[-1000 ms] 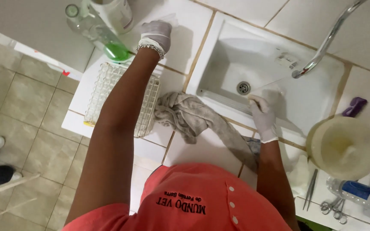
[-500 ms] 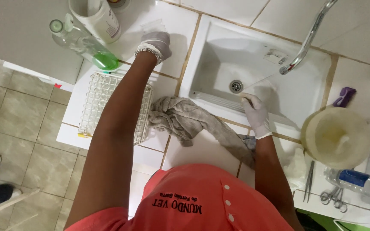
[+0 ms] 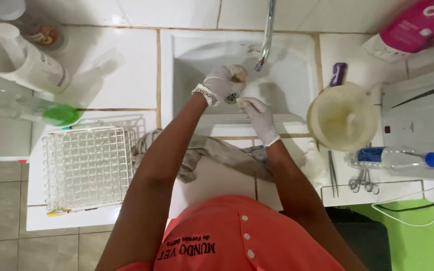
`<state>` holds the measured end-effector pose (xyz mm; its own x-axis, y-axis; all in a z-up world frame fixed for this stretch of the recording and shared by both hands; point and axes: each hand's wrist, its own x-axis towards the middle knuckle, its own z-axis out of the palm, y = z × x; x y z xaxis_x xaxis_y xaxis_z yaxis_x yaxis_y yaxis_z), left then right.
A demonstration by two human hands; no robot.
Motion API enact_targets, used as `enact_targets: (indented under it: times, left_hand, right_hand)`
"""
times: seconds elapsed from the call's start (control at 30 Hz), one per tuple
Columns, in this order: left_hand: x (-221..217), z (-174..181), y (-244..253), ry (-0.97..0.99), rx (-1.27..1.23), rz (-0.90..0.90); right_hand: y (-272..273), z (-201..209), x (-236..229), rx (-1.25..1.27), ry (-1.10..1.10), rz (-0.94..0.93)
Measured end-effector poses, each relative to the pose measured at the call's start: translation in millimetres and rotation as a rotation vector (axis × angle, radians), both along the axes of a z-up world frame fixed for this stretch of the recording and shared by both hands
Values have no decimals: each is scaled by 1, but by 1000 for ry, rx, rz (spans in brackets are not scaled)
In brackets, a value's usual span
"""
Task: Washing and rinsing small laboratory or medical vials in a sink using a cloth and running water.
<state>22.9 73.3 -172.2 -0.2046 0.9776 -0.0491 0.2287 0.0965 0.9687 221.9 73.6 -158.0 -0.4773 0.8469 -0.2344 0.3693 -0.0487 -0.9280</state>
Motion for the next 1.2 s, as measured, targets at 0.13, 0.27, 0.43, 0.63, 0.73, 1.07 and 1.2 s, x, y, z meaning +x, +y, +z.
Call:
enact_targets:
  times: [0.13,0.27,0.43,0.63,0.73,1.07,1.2]
  left_hand:
    - [12,-34,18,-139,5,49]
    - [20,-22,12,-95,-22,61]
    - [16,-3,-4,-47,-35,3]
    - [16,3,-5,-70,-26,24]
    - [14,-10,3,-56,-27,32]
    - [20,51,-26,-4,41,-8]
    - [12,-13,7,-35,60,10]
  right_hand:
    - [3,-15,0,13,61,12]
    - [3,-9,-1,-23,30,14]
    - [-2,7,-5,-50,29,-11]
    - [9,-1,-7,-261,21,-62]
    - [26,-5,-8,-525,207,-138]
    - [31,5,-19,-992,593,-102]
    - [34,17,-20,-1054,645,-123]
